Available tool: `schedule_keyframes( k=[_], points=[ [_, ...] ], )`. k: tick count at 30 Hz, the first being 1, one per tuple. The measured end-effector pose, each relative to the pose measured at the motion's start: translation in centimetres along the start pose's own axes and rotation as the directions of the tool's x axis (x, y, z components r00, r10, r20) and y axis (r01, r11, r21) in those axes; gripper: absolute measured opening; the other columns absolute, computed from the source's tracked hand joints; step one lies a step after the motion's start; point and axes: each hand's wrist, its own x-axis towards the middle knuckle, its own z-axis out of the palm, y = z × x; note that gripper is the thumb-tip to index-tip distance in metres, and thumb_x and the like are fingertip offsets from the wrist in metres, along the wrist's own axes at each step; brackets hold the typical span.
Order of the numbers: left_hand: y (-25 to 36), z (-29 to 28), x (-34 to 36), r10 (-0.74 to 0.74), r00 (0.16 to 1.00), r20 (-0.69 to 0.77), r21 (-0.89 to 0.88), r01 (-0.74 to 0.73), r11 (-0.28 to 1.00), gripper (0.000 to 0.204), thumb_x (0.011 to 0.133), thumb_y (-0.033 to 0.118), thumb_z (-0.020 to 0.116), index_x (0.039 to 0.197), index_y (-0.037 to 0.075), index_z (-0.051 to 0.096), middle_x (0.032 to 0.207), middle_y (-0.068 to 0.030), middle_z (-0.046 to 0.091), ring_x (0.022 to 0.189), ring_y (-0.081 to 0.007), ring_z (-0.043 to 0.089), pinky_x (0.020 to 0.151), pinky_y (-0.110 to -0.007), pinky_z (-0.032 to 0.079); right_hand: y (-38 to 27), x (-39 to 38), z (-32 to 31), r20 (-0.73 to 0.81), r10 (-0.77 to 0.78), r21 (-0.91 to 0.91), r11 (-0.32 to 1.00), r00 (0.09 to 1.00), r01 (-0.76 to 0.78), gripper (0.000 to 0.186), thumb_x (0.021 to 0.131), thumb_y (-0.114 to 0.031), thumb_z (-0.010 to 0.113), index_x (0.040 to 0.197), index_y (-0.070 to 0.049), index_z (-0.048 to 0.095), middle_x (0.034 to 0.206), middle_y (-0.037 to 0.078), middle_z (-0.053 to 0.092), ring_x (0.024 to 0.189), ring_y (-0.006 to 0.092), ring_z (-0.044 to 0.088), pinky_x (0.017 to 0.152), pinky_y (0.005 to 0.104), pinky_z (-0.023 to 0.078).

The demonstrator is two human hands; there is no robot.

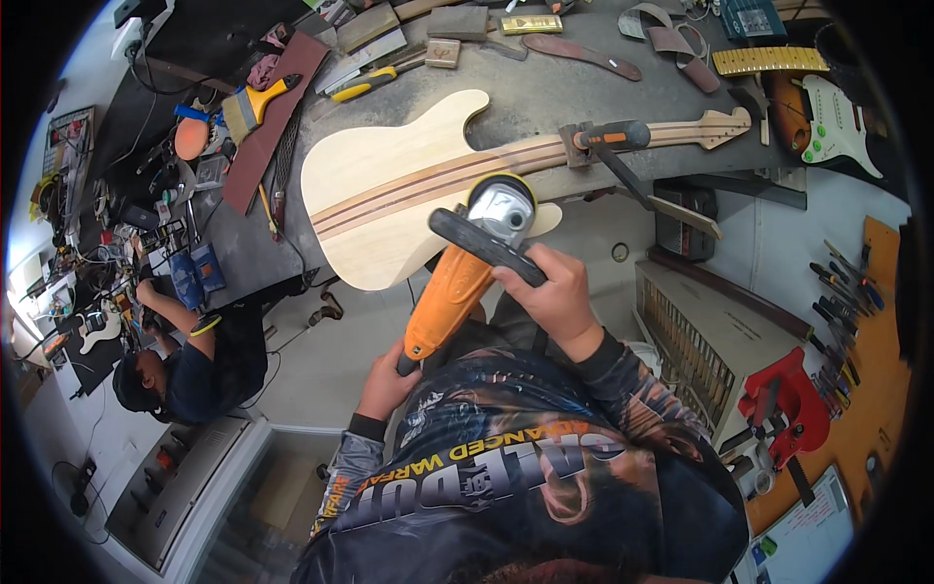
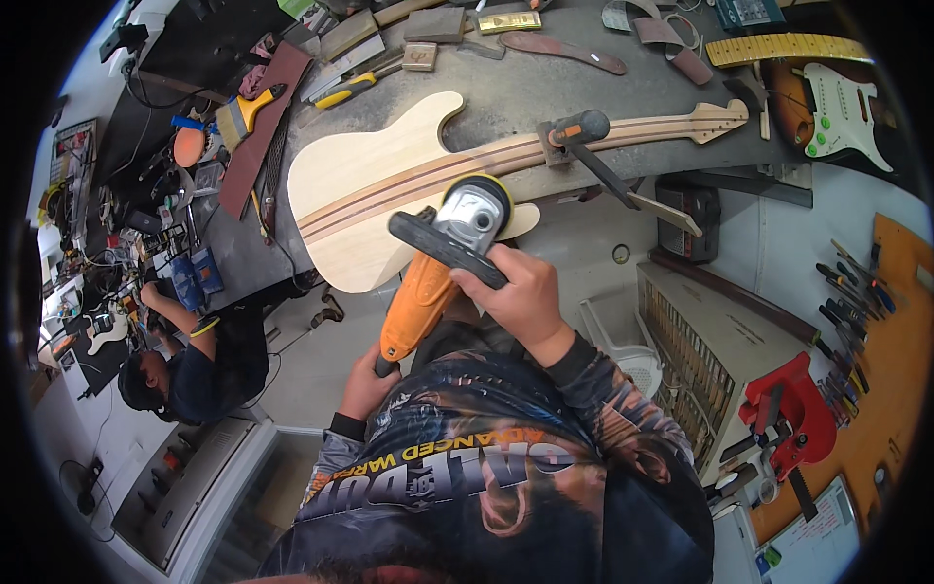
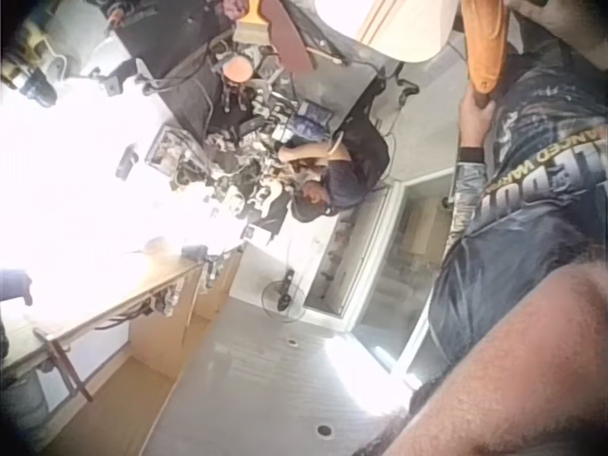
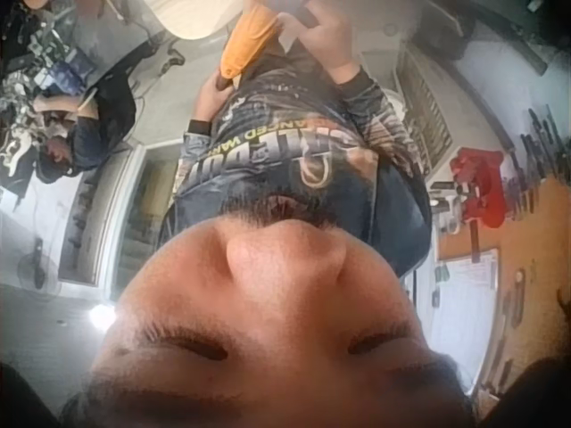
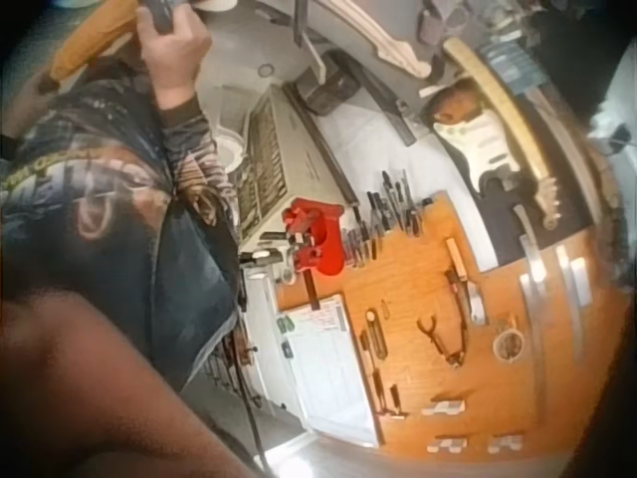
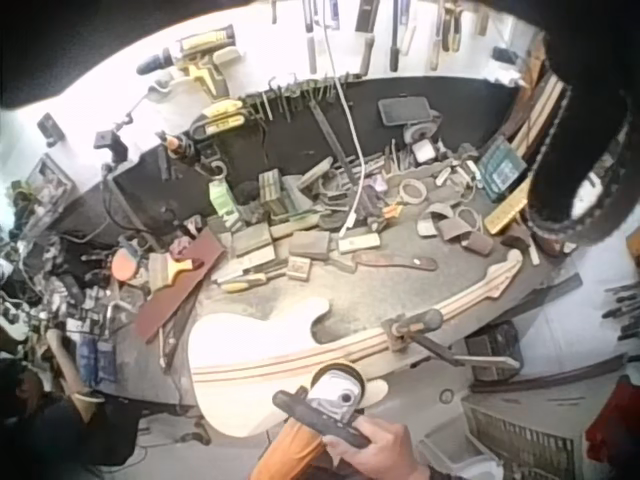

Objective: The person uses a power sander to smooth the wooden surface of a guitar body. They move the tool across the front of the body while holding it with both hands.

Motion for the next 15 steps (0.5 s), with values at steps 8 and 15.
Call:
schedule_keyframes(
  k=[8, 15],
  points=[
    [0.0, -1.1, 1.4, -0.024, 0.999, -0.041, -0.025, 0.023, 0.999, 0.059, 0.090, 0.010, 0.078, 0.147, 0.005, 0.067, 0.110, -0.0248, 0.081, 0.105, -0.0448, 0.080, 0.093, -0.046, 0.061, -0.1, 2.9, 1.8, -0.002, -0.035, -0.010, 0.999, 0.999, 0.035, 0.043, 0.093, -0.042, 0.095, 0.089, -0.006, 0.073, 0.079, 0.015, 0.075, 0.071, 0.0365, 0.076, 0.062, 0.0439, 0.059],
    [-0.3, -0.2, 0.4, 0.067, 0.998, 0.006, 0.050, -0.067, 0.997, 0.060, 0.088, 0.009, 0.079, 0.147, 0.004, 0.067, 0.115, -0.0266, 0.081, 0.111, -0.0471, 0.079, 0.097, -0.046, 0.061, 0.2, -0.6, -0.3, 0.012, 0.044, -0.018, 0.999, 0.999, -0.044, 0.038, 0.092, -0.039, 0.096, 0.095, -0.006, 0.078, 0.080, 0.015, 0.076, 0.073, 0.0386, 0.077, 0.066, 0.0446, 0.060]
  ],
)
